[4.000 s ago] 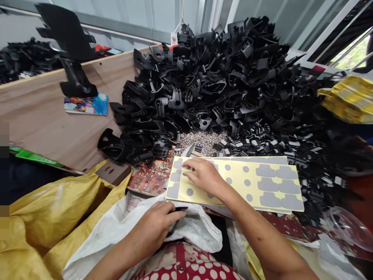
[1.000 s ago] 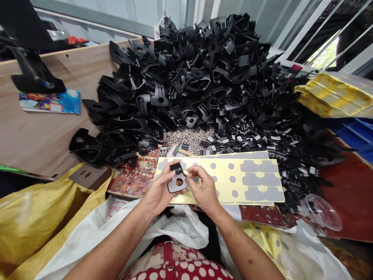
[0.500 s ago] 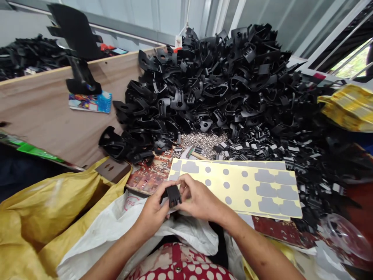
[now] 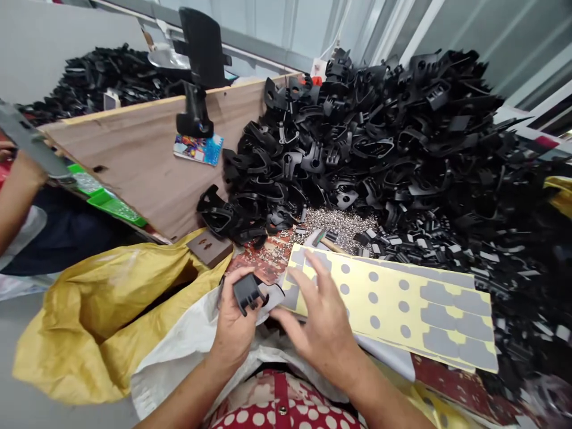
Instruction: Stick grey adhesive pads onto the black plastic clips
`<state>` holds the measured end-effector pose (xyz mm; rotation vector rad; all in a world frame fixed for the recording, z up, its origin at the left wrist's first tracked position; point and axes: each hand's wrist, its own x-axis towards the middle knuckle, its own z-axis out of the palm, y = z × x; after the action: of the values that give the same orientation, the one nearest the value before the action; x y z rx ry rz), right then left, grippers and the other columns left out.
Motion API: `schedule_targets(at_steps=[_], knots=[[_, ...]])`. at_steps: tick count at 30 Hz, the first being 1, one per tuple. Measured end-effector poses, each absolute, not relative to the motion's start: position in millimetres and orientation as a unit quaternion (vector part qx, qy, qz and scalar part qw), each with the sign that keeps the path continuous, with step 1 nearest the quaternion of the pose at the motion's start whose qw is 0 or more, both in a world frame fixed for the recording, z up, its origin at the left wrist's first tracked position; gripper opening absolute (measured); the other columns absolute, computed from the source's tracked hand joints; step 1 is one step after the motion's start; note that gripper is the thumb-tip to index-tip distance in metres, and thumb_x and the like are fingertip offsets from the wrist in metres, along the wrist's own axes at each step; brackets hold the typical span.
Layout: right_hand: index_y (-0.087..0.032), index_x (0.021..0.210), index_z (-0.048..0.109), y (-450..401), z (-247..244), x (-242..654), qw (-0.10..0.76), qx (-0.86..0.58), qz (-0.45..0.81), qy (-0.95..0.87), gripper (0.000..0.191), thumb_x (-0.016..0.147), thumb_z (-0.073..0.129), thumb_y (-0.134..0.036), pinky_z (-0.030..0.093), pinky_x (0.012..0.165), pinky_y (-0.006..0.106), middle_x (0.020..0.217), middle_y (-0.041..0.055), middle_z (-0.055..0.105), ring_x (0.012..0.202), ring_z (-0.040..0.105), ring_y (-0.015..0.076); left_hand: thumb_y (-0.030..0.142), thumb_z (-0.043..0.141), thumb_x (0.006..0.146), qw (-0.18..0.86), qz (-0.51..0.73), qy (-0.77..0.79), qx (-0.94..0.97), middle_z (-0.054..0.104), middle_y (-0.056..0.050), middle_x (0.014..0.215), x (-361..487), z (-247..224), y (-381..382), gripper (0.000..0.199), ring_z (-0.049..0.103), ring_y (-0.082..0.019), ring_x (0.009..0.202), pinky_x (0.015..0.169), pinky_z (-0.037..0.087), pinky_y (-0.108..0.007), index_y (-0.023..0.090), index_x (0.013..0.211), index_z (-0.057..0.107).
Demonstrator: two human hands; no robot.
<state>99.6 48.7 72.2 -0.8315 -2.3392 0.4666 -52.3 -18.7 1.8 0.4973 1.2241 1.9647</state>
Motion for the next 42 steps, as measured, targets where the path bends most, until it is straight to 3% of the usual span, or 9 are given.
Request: schedule_targets(at_steps=[2,4,8,15,21,25,32,38,42], knots=[[-0.023,0.136,0.053,54.8,74.0,104.8,0.333,-0.349,0.135,-0.865,0.042,0.095,0.063,-0.023,0.045,0.111,0.054,0.150,0.0168,0.046,0.140,0.047,0.0348,0.032,0.084,0.081,0.402,0.787,0.439,0.163,0.058,0.001,0.105,-50.9,9.1,-15.7,0.045,0.059,-0.014,0.078,0.066,0.055,-0.024,0.035,0.118,0.058],[-0.023,0.122,0.061,60.9,75.5,108.1,0.334,-0.354,0.169,-0.857,0.025,0.099,0.055,-0.018,0.051,0.101,0.046,0.129,0.0125,0.062,0.123,0.059,0.0285,0.029,0.086,0.078,0.434,0.789,0.413,0.138,0.058,0.001,0.105,-50.3,15.6,-13.8,0.048,0.060,-0.014,0.078,0.062,0.056,-0.024,0.035,0.116,0.058],[-0.023,0.099,0.067,63.3,70.5,104.6,0.313,-0.319,0.217,-0.868,0.017,0.101,0.051,-0.017,0.050,0.086,0.037,0.100,0.0060,0.068,0.097,0.063,0.0222,0.021,0.087,0.075,0.504,0.771,0.374,0.108,0.062,0.000,0.110,-48.0,25.2,-13.4,0.053,0.063,-0.016,0.088,0.072,0.059,-0.026,0.034,0.116,0.057],[-0.022,0.095,0.067,57.6,57.1,96.8,0.350,-0.336,0.150,-0.862,0.007,0.096,0.062,-0.018,0.047,0.087,0.040,0.103,0.0069,0.069,0.098,0.062,0.0241,0.011,0.084,0.068,0.561,0.750,0.336,0.095,0.068,-0.001,0.108,-41.7,34.5,-18.1,0.069,0.064,-0.018,0.090,0.076,0.059,-0.031,0.034,0.126,0.053],[-0.023,0.086,0.067,56.7,49.7,98.0,0.389,-0.336,0.182,-0.838,0.009,0.093,0.065,-0.017,0.048,0.088,0.039,0.102,0.0062,0.069,0.099,0.064,0.0233,0.022,0.089,0.074,0.499,0.775,0.377,0.089,0.063,0.003,0.097,-28.5,31.9,-9.7,0.050,0.060,-0.012,0.081,0.070,0.056,-0.024,0.029,0.110,0.055],[-0.023,0.083,0.065,54.6,46.1,97.8,0.393,-0.326,0.271,-0.816,0.012,0.089,0.066,-0.013,0.048,0.088,0.037,0.097,0.0047,0.070,0.097,0.065,0.0218,0.020,0.091,0.070,0.474,0.784,0.393,0.079,0.057,0.006,0.082,-25.5,29.9,-4.0,0.049,0.055,-0.009,0.070,0.061,0.053,-0.018,0.026,0.102,0.054],[-0.022,0.074,0.066,53.5,51.9,97.3,0.348,-0.272,0.472,-0.763,0.015,0.081,0.078,-0.016,0.049,0.087,0.032,0.089,0.0017,0.071,0.088,0.068,0.0181,0.023,0.087,0.076,0.556,0.730,0.364,0.156,0.059,0.005,0.083,-44.3,20.5,-16.2,0.050,0.057,-0.013,0.059,0.041,0.051,-0.022,0.028,0.110,0.050],[-0.021,0.091,0.068,54.5,45.8,95.4,0.319,-0.278,0.559,-0.713,0.011,0.095,0.065,-0.031,0.051,0.082,0.030,0.088,0.0032,0.071,0.085,0.066,0.0179,0.024,0.083,0.081,0.552,0.745,0.336,0.168,0.059,0.005,0.082,-51.7,22.0,-21.5,0.045,0.059,-0.014,0.061,0.048,0.055,-0.026,0.028,0.112,0.051],[-0.020,0.101,0.067,57.5,40.9,89.4,0.326,-0.344,0.534,-0.700,0.017,0.094,0.063,-0.034,0.051,0.078,0.029,0.084,0.0013,0.068,0.079,0.062,0.0170,0.016,0.080,0.079,0.588,0.723,0.325,0.160,0.064,0.001,0.093,-57.3,24.5,-21.0,0.051,0.065,-0.018,0.076,0.059,0.058,-0.028,0.029,0.121,0.053]])
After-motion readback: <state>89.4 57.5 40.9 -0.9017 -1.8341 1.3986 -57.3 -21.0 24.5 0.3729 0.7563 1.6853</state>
